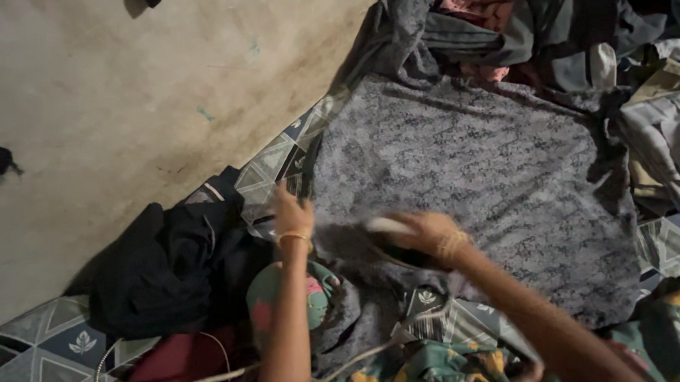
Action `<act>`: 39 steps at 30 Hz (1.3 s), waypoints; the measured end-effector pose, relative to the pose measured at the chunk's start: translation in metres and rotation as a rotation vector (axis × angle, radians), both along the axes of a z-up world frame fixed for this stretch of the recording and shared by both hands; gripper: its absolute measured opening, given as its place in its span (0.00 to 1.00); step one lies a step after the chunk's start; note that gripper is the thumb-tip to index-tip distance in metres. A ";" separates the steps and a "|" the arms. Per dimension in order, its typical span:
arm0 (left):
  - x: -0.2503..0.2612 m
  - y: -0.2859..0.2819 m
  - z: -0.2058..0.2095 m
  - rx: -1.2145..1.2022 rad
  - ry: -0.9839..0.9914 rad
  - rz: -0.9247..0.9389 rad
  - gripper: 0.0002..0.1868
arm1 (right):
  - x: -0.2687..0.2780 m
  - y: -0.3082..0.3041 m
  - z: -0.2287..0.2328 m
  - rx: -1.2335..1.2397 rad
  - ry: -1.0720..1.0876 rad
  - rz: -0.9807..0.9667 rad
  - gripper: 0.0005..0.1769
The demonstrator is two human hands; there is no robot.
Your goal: The person irons a gray patterned cloth on the floor using a white electric iron. They repeatedly smooth, fold, and press the cloth, then fold it into a compact rectangle.
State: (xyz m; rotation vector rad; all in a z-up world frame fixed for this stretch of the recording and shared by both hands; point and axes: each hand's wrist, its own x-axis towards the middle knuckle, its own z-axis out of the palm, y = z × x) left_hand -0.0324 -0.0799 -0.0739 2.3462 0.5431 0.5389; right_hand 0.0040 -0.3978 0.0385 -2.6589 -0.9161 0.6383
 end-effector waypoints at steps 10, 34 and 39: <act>0.016 -0.003 -0.033 -0.013 0.694 -0.157 0.62 | -0.047 -0.177 -0.016 -0.040 -0.099 -0.227 0.36; -0.013 0.009 -0.035 0.055 0.289 -0.513 0.74 | -0.095 -0.366 -0.100 -0.025 -0.448 -1.301 0.25; -0.015 0.006 -0.035 0.057 0.462 -0.419 0.73 | -0.119 -0.374 -0.099 -0.102 -0.382 -1.515 0.25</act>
